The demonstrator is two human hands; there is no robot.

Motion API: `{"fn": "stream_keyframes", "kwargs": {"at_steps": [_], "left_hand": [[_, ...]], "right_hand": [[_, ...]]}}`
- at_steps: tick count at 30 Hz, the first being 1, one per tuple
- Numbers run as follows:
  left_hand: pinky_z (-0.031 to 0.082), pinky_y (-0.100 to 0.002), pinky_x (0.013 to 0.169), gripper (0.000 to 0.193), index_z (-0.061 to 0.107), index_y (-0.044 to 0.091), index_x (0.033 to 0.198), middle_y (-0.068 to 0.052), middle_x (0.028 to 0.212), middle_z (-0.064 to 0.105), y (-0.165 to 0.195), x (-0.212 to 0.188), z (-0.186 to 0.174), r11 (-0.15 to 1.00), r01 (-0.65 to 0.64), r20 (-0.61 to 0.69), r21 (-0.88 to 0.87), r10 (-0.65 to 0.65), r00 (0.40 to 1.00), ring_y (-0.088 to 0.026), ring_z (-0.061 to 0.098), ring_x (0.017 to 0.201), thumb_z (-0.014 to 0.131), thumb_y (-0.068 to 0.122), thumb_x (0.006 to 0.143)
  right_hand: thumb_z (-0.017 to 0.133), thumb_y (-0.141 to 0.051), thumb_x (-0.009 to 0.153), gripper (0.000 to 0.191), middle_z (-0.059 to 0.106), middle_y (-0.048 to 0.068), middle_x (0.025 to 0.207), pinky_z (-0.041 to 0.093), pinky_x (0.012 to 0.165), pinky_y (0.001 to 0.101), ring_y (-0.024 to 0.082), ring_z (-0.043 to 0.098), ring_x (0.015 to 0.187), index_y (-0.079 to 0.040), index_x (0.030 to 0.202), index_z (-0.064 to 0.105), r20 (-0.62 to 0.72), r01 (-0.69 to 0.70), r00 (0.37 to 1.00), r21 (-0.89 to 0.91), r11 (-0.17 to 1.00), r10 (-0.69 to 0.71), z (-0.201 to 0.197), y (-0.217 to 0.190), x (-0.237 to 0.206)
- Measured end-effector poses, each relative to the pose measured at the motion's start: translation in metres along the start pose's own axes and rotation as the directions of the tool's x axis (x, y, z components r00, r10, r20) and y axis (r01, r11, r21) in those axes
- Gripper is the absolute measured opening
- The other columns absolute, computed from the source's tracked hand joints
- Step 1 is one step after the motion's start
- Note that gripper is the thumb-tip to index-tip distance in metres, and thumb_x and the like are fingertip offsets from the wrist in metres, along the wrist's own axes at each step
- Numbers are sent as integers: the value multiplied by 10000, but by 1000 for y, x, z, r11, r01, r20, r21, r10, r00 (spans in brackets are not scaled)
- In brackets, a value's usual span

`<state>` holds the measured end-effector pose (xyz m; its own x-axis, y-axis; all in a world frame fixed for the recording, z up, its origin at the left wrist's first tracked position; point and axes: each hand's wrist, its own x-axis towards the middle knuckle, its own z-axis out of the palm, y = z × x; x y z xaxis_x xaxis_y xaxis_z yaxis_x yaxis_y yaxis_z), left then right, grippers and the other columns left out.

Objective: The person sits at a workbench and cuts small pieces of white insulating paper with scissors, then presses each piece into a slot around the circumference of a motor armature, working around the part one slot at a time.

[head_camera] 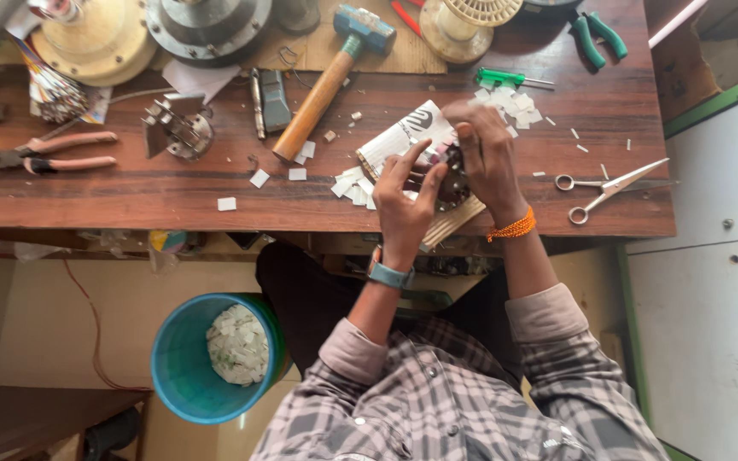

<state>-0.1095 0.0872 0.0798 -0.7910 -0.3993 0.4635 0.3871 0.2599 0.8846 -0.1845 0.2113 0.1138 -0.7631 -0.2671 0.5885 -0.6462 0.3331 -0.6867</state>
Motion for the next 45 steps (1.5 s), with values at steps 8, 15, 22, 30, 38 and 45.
{"fn": "stream_keyframes", "kwargs": {"at_steps": [8,15,22,30,38,45], "left_hand": [[603,-239,709,297,698,81,1228,-30,1012,644,-18,5,-5,940,244,238,-239,-187,953,-117,674,884,746,162,946],[588,-245,825,262,684,59,1224,-35,1043,689,-33,1,-10,917,256,300,-305,-162,940,-113,665,954,759,174,1000],[649,-264,775,413,692,50,1272,-44,1124,655,-28,2,-6,885,321,288,-338,-227,930,-128,691,960,780,236,913],[668,-253,735,375,705,47,1281,-52,1055,668,-31,-1,-2,883,317,254,-346,-237,938,-108,725,895,760,205,945],[637,-250,737,390,717,63,1282,-65,1054,714,-36,4,-9,891,309,300,-332,-211,930,-112,719,878,790,213,929],[615,-237,717,384,715,86,1284,-48,1047,741,-40,-4,-10,955,236,247,-178,-189,950,-99,711,872,788,228,935]], "right_hand": [[425,-338,1160,476,679,107,959,472,899,328,218,624,946,21,986,686,-66,-59,996,112,992,67,8,27,-7],[449,-265,1132,402,694,80,927,488,827,294,156,635,893,9,981,701,-86,-165,980,146,975,179,13,36,-9],[561,88,973,211,611,108,1248,520,1095,422,258,611,1257,-14,1149,614,-227,132,970,193,972,-86,8,16,-36],[464,146,807,417,524,189,1434,430,1251,542,414,464,1459,-22,1152,627,-102,194,974,-78,978,-201,11,14,-55],[436,152,783,473,526,177,1437,451,1228,536,394,481,1430,-40,1170,630,-95,162,980,-110,981,-172,13,18,-56],[530,119,825,437,508,154,1500,426,1215,507,383,469,1416,-83,1205,604,76,192,981,-189,963,-181,-2,17,-44]]}}
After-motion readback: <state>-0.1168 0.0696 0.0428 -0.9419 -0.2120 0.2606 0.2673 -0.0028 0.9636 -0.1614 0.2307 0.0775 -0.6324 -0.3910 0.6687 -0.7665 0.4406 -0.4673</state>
